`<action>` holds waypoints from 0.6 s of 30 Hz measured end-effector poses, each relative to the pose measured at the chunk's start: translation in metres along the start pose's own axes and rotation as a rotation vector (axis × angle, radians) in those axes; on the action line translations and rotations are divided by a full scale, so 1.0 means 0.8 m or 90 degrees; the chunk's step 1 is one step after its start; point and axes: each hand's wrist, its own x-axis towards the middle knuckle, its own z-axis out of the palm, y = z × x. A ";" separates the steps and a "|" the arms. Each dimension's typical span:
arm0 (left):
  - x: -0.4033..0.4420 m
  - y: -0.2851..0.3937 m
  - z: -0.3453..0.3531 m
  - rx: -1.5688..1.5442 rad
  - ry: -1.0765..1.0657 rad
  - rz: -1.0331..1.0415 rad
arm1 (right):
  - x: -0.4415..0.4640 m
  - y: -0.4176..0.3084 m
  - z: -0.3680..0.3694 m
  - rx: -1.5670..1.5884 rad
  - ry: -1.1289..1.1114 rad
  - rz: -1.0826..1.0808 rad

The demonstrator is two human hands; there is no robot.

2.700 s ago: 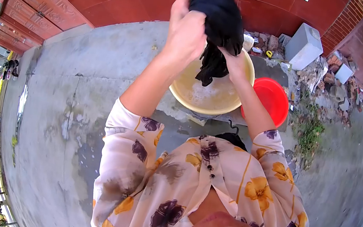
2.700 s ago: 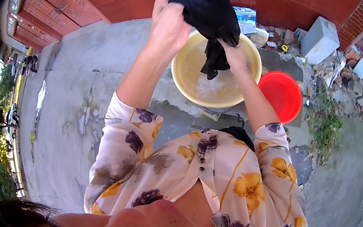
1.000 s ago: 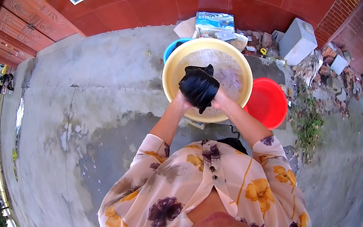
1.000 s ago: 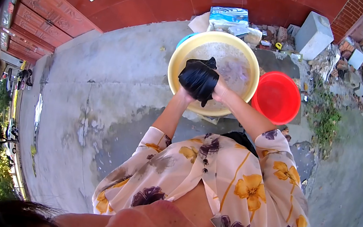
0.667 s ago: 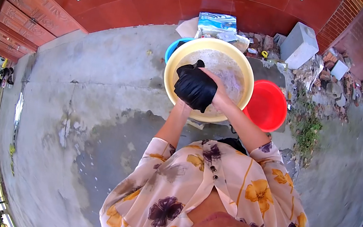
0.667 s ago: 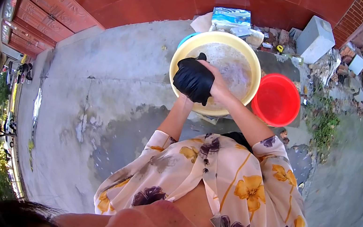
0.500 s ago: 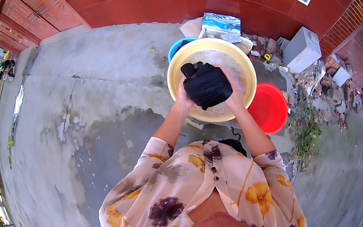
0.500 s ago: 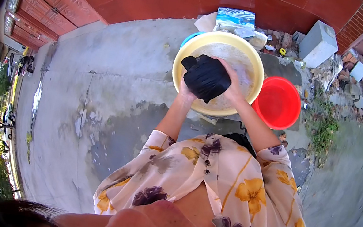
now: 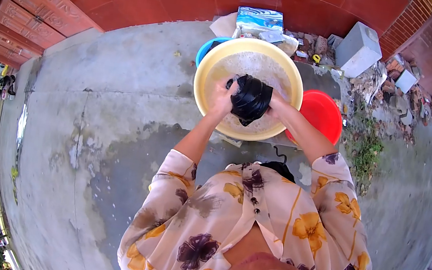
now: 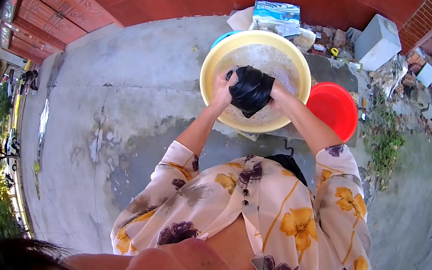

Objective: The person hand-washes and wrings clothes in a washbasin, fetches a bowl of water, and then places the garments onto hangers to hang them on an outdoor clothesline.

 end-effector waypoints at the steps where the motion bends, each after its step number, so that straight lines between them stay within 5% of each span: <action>1: -0.001 0.005 0.003 0.094 0.005 0.033 | 0.002 0.000 -0.003 -0.004 -0.013 0.020; 3: -0.014 0.059 0.014 0.160 -0.042 0.027 | 0.009 0.001 -0.010 -0.009 -0.025 0.040; 9: -0.017 0.043 0.018 0.263 -0.038 0.101 | 0.003 -0.002 -0.015 -0.057 -0.070 0.109; 18: -0.006 0.021 0.015 0.183 -0.145 0.034 | 0.014 0.005 -0.020 -0.035 -0.098 0.166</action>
